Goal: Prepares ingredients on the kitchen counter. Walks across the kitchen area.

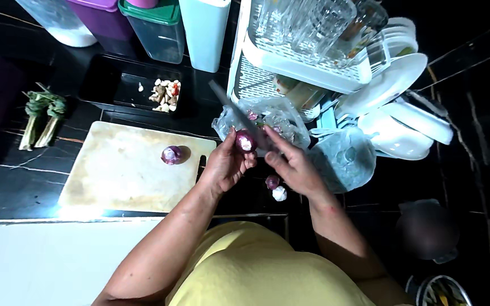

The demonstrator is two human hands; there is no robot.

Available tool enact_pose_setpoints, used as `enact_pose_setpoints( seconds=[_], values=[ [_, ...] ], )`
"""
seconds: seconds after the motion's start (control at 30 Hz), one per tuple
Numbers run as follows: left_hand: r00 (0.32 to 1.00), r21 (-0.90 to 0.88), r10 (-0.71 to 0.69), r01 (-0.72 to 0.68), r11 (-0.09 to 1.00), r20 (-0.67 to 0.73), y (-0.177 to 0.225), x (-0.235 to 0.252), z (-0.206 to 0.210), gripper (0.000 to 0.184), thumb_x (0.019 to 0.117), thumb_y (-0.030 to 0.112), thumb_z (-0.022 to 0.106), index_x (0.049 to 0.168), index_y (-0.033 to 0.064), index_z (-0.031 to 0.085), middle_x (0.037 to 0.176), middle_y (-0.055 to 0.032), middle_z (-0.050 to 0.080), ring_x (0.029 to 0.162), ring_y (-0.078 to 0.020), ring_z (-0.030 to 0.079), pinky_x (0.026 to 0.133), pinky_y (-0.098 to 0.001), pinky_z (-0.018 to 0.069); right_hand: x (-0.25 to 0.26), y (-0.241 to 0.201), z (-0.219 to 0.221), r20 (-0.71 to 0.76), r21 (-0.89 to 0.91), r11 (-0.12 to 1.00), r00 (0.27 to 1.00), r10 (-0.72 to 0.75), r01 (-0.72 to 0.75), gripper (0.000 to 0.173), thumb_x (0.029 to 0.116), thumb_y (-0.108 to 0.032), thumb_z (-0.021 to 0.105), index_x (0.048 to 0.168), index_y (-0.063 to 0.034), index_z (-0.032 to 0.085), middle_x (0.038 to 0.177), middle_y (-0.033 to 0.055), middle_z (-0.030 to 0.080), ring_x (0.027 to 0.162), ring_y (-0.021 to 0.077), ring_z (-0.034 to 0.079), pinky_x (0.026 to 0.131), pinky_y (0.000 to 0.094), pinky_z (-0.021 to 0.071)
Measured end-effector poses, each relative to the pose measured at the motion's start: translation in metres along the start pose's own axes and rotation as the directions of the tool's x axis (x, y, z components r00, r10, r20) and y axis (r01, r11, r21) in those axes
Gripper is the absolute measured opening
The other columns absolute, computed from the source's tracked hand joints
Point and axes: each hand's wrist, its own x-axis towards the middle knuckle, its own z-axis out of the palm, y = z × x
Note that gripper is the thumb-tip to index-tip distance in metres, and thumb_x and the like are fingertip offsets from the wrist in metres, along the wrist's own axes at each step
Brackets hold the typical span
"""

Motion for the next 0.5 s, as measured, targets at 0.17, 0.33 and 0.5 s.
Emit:
enact_pose_setpoints(
  seconds=[0.17,0.33,0.5],
  values=[
    [0.99,0.138,0.14,-0.139,0.981,-0.003,-0.004,-0.004,0.005,0.049,0.1119,0.036,0.017,0.124,0.0133,0.059,0.092,-0.0042,0.069,0.079,-0.0122,0.067,0.072,-0.0296,0.0586,0.0,0.004,0.019,-0.003,-0.158,0.981,0.994,-0.113,0.111,0.06,0.1027,-0.047,0.058,0.157,-0.0254,0.044,0.124,0.0099,0.068,0.106,0.0194,0.068,0.089,0.0467,0.0589],
    [0.982,0.182,0.186,-0.18,0.967,-0.018,-0.004,-0.005,0.008,0.046,0.1118,0.034,0.02,0.124,0.0125,0.059,0.088,-0.003,0.066,0.071,-0.0098,0.063,0.066,-0.0266,0.0571,-0.002,0.004,0.02,0.001,-0.137,0.979,0.989,-0.15,0.149,0.061,0.1032,-0.045,0.059,0.157,-0.0225,0.044,0.118,0.0065,0.071,0.101,0.0144,0.069,0.088,0.041,0.0601],
    [0.98,0.18,0.184,-0.167,0.969,-0.08,-0.001,-0.006,0.017,0.042,0.1126,0.031,0.022,0.124,0.0115,0.058,0.089,-0.0032,0.067,0.074,-0.0107,0.066,0.067,-0.0276,0.0583,-0.003,0.003,0.021,-0.033,-0.193,0.967,0.984,-0.176,0.166,0.06,0.1024,-0.046,0.06,0.157,-0.0253,0.045,0.125,0.0106,0.067,0.105,0.0184,0.069,0.088,0.0442,0.0597]
  ],
)
